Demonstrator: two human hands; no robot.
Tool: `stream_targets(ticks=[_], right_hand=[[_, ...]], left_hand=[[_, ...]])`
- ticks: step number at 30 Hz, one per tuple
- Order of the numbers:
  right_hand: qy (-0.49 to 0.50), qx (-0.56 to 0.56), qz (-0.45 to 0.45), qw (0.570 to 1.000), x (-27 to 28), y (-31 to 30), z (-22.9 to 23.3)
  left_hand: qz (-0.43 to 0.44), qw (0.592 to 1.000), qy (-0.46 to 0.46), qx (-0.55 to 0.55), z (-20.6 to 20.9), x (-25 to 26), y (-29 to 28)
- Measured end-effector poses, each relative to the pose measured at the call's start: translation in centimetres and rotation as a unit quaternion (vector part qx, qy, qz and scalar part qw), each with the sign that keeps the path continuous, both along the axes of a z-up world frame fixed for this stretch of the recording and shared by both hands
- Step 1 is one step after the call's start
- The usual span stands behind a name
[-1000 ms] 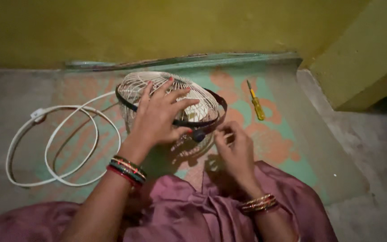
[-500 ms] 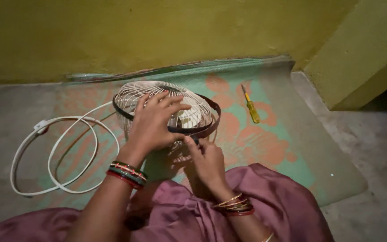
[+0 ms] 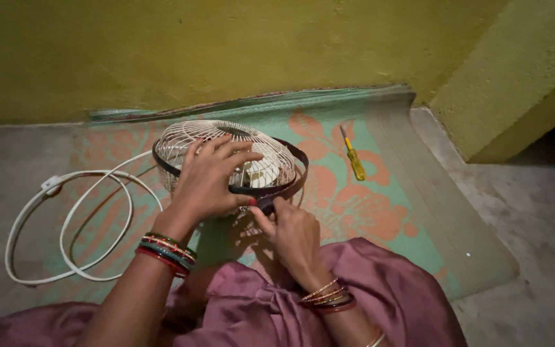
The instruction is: The person disassembles a small electric fan by removing the front grille, unscrewing the central hub nut, and detaching the fan blades. They then use a screwdriver to remove the rear grille screws and separate the rear grille from the motor housing.
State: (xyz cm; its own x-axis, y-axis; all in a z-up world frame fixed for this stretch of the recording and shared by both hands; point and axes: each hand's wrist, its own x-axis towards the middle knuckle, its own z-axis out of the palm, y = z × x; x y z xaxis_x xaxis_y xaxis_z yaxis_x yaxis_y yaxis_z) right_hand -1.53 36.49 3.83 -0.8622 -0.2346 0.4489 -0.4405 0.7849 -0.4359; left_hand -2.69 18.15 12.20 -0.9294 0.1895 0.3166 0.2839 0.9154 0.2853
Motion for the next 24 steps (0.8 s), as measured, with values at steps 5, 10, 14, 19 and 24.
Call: stream_targets(ticks=[5, 10, 14, 19, 24], right_hand=[[0.078, 0.061, 0.020, 0.995, 0.5, 0.4, 0.9], [0.082, 0.036, 0.028, 0.996, 1.2, 0.8, 1.7], [-0.053, -0.047, 0.011, 0.997, 1.6, 1.1, 1.8], [-0.151, -0.144, -0.008, 0.978, 1.3, 0.4, 1.2], [-0.115, -0.095, -0.024, 0.989, 0.7, -0.1, 0.7]], left_hand=[[0.002, 1.000, -0.004, 0.001, 0.2, 0.3, -0.2], [0.002, 1.000, 0.000, 0.014, 0.1, 0.3, -0.1], [0.001, 1.000, 0.004, 0.012, 0.0, 0.2, -0.2], [0.000, 1.000, 0.009, 0.007, -0.1, 0.2, 0.1], [0.004, 1.000, 0.007, 0.002, 0.0, 0.2, 0.1]])
